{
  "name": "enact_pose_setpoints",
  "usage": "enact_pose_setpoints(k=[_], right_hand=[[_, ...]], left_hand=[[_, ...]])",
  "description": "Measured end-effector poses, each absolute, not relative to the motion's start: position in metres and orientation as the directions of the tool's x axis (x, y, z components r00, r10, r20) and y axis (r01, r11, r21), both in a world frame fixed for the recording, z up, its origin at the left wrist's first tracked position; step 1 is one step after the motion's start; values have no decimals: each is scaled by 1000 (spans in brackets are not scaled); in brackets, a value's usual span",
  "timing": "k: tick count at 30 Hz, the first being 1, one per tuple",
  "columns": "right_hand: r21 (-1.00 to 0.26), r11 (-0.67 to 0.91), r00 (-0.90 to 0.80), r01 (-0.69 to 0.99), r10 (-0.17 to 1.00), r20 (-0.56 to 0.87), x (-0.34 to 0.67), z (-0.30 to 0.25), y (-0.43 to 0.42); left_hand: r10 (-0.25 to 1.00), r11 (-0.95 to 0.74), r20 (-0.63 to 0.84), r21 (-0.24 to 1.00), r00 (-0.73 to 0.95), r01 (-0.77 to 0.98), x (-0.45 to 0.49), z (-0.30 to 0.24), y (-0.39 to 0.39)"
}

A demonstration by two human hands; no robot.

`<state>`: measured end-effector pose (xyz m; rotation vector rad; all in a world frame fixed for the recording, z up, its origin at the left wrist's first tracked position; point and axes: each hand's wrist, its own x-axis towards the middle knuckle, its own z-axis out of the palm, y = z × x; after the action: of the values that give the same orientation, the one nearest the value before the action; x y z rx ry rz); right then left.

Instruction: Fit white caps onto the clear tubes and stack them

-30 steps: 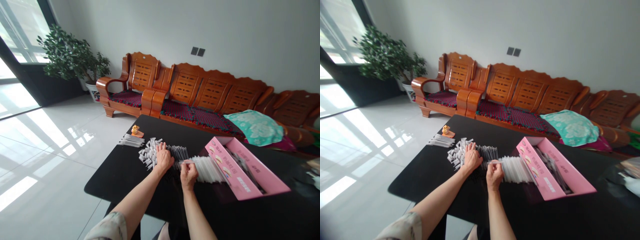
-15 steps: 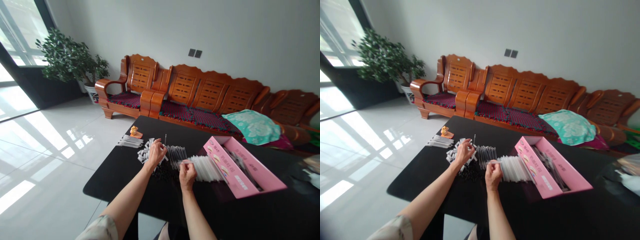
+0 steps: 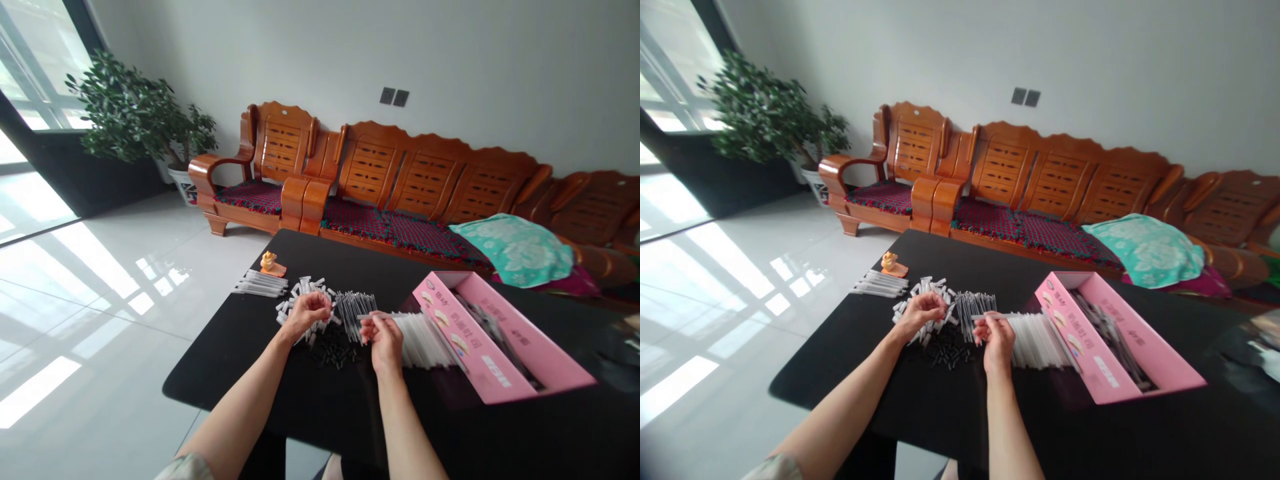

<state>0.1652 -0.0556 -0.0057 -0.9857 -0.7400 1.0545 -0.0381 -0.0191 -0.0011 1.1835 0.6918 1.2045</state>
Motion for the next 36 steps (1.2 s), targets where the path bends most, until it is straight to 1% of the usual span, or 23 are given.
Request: enact_pose_setpoints(k=[4, 9, 13, 20, 25, 28, 34, 36], right_hand=[[-866, 188, 298, -462, 953, 48, 170, -1, -46], [-837, 208, 304, -507, 951, 53, 166, -4, -42], [-833, 201, 310, -515, 950, 37, 163, -12, -46], [-841, 220, 338, -495, 940, 47, 165, -10, -50], [-854, 203, 315, -479, 948, 49, 164, -10, -50], [-867, 169, 271, -468, 962, 41, 160, -11, -52], [-877, 28, 23, -479, 1000, 20, 150, -8, -58], [-857, 18, 14, -514, 1000, 12, 150, -8, -58]], left_hand=[[941, -71, 155, 960, 300, -271, -41, -5, -19], [949, -78, 140, 972, 283, -220, -39, -8, -20], [951, -62, 114, 981, 288, -183, -39, -8, -21], [946, -51, 106, 982, 307, -182, -39, -5, -22], [941, -49, 105, 983, 323, -178, -38, -2, -23], [926, -38, 107, 981, 362, -193, -36, -1, -25], [872, 75, 85, 950, 483, -303, -28, 1, -30], [867, 99, 90, 932, 490, -348, -30, 1, -30]])
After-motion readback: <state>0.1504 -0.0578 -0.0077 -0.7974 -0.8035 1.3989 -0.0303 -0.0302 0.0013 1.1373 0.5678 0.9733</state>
